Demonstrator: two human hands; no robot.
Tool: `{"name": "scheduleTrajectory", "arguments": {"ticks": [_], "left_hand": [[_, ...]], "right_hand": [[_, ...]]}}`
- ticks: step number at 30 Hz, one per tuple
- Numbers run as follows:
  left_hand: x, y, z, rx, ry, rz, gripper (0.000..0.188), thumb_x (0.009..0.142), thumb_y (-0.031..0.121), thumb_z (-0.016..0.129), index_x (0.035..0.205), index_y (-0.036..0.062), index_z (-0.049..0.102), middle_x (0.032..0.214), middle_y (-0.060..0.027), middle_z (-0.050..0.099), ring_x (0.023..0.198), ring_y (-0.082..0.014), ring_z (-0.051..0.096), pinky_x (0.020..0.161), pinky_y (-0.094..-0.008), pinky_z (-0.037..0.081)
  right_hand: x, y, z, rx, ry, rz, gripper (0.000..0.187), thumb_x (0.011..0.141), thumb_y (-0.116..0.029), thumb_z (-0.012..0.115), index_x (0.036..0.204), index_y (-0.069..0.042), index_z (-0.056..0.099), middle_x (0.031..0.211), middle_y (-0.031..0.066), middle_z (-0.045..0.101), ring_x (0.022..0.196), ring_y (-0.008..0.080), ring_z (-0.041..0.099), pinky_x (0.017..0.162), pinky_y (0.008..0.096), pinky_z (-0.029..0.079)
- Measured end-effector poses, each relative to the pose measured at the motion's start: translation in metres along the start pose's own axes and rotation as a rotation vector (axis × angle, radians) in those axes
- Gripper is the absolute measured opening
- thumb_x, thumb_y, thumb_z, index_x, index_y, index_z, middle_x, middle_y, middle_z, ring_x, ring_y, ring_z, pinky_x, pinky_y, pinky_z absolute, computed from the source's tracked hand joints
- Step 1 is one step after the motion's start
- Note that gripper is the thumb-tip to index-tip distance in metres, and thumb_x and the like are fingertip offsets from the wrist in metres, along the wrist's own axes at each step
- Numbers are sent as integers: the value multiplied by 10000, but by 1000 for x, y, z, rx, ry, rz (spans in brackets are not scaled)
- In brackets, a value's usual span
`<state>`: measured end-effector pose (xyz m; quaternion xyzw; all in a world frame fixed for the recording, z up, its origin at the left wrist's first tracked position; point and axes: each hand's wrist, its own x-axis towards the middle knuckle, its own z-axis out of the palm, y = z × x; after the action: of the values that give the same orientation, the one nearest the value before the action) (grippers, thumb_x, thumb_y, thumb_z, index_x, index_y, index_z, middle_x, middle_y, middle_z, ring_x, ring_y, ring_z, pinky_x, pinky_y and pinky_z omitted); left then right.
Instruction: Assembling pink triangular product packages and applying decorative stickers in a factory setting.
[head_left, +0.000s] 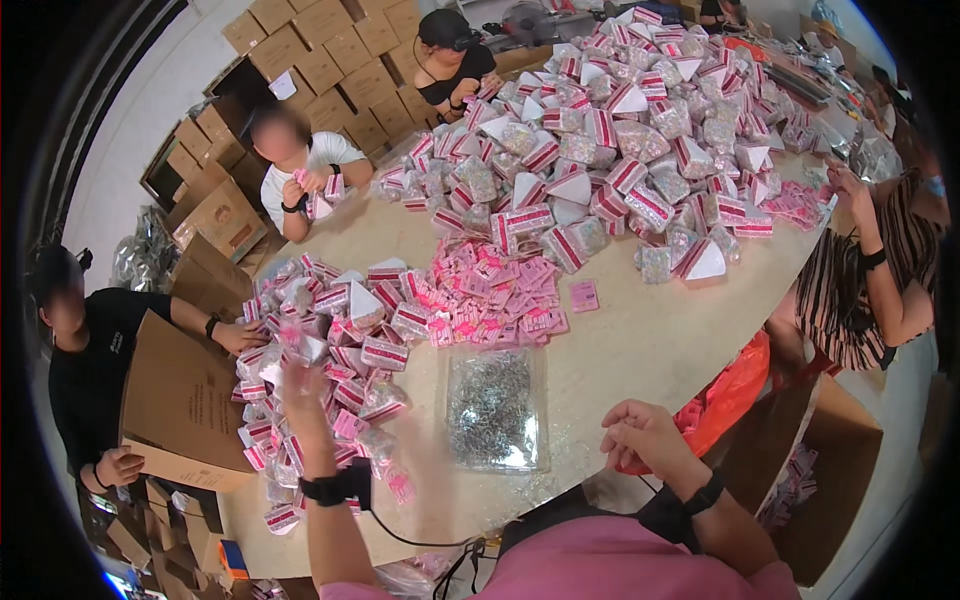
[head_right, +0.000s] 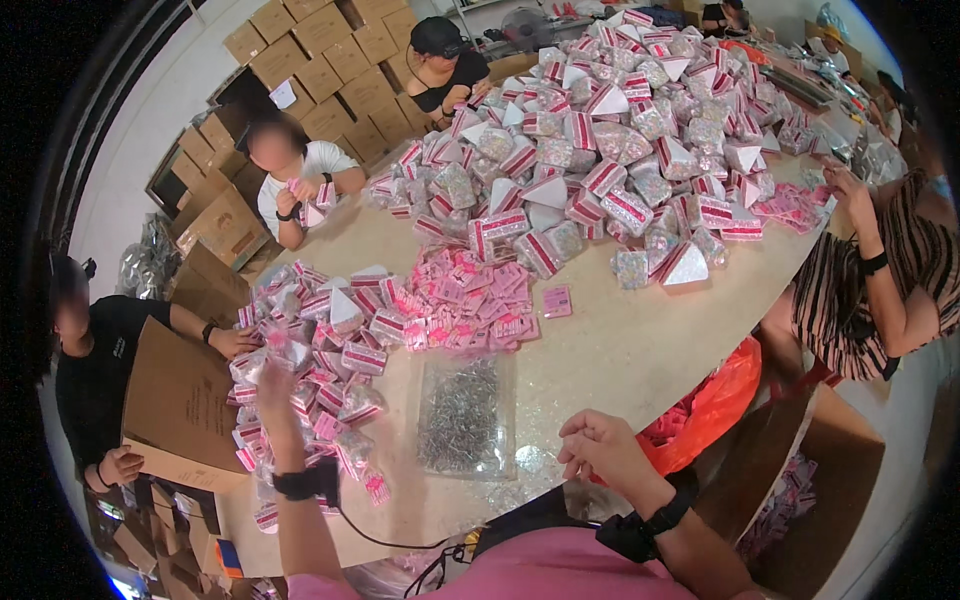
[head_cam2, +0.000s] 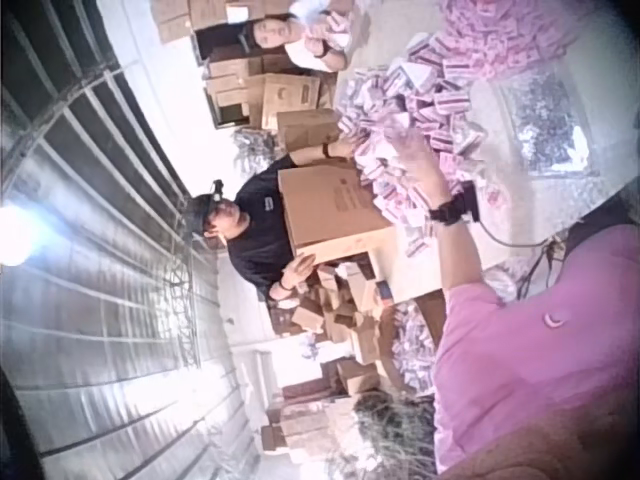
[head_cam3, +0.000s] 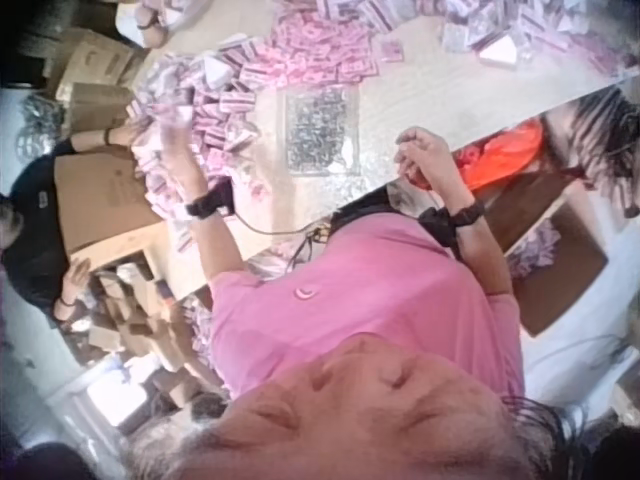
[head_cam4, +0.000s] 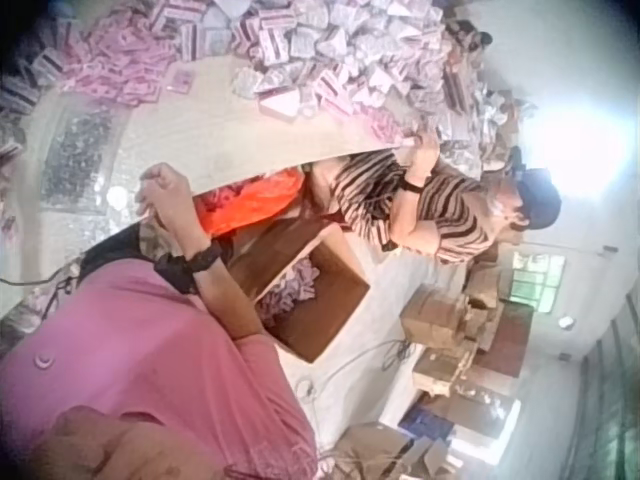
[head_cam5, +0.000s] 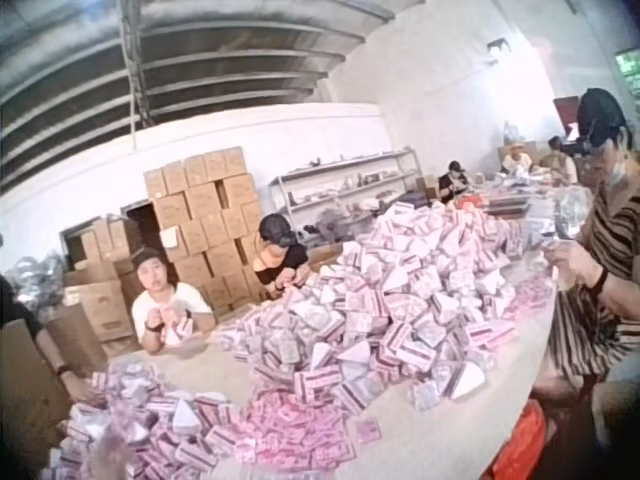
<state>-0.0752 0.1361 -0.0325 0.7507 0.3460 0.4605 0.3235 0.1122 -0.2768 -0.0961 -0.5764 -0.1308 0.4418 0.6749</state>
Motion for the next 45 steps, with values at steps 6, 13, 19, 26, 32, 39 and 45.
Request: {"name": "scheduleTrajectory", "arguments": {"ticks": [6, 13, 19, 26, 32, 39, 45], "left_hand": [[-129, 18, 99, 218, -761, 199, 288, 793, 149, 647, 1046, 19, 602, 1008, -169, 611, 936, -292, 590, 833, -374, 471], [-147, 16, 138, 519, -767, 471, 172, 762, 143, 637, 894, 45, 583, 861, -152, 563, 846, -343, 547, 728, -428, 445], [-132, 20, 131, 369, -770, 338, 114, 777, 121, 616, 833, 29, 580, 805, -161, 563, 792, -359, 553, 696, -430, 448], [-120, 42, 122, 124, -629, 209, 69, 779, 72, 589, 788, 5, 602, 776, -149, 562, 695, -298, 566, 626, -372, 455], [-112, 48, 111, 39, -526, 114, 87, 762, 82, 637, 746, -1, 617, 742, -117, 558, 630, -221, 557, 574, -323, 442], [-116, 29, 105, -52, -617, -93, 149, 806, 116, 634, 742, -17, 614, 618, -13, 512, 524, -107, 482, 496, -263, 395], [-123, 34, 99, -511, -686, -749, 140, 847, 112, 611, 768, -2, 630, 576, 20, 485, 460, -11, 379, 411, -183, 267]], "right_hand": [[-2, 9, -5, -68, 23, 63, 147, 889, -81, 536, 1007, 6, 549, 761, 76, 629, 589, 127, 631, 483, 205, 449], [-8, 15, -12, -89, 74, 112, 100, 884, -53, 528, 967, -4, 555, 751, 90, 646, 579, 120, 631, 478, 196, 465], [-3, 23, -10, -53, 39, 88, 108, 883, -62, 537, 973, -6, 558, 756, 86, 642, 576, 124, 630, 464, 189, 453], [-1, 25, -7, -83, 35, 108, 124, 882, -65, 537, 981, 6, 561, 760, 92, 638, 583, 129, 632, 494, 197, 471], [-2, 25, -3, -106, 18, 115, 137, 883, -71, 533, 986, 17, 557, 771, 100, 639, 600, 142, 638, 507, 209, 479], [-3, 17, 8, -128, -8, 112, 145, 880, -74, 530, 986, 21, 554, 773, 105, 637, 606, 147, 639, 507, 218, 479], [5, 9, 19, -154, -38, 102, 161, 877, -115, 537, 978, 9, 559, 764, 84, 631, 588, 129, 626, 491, 219, 458]]}}
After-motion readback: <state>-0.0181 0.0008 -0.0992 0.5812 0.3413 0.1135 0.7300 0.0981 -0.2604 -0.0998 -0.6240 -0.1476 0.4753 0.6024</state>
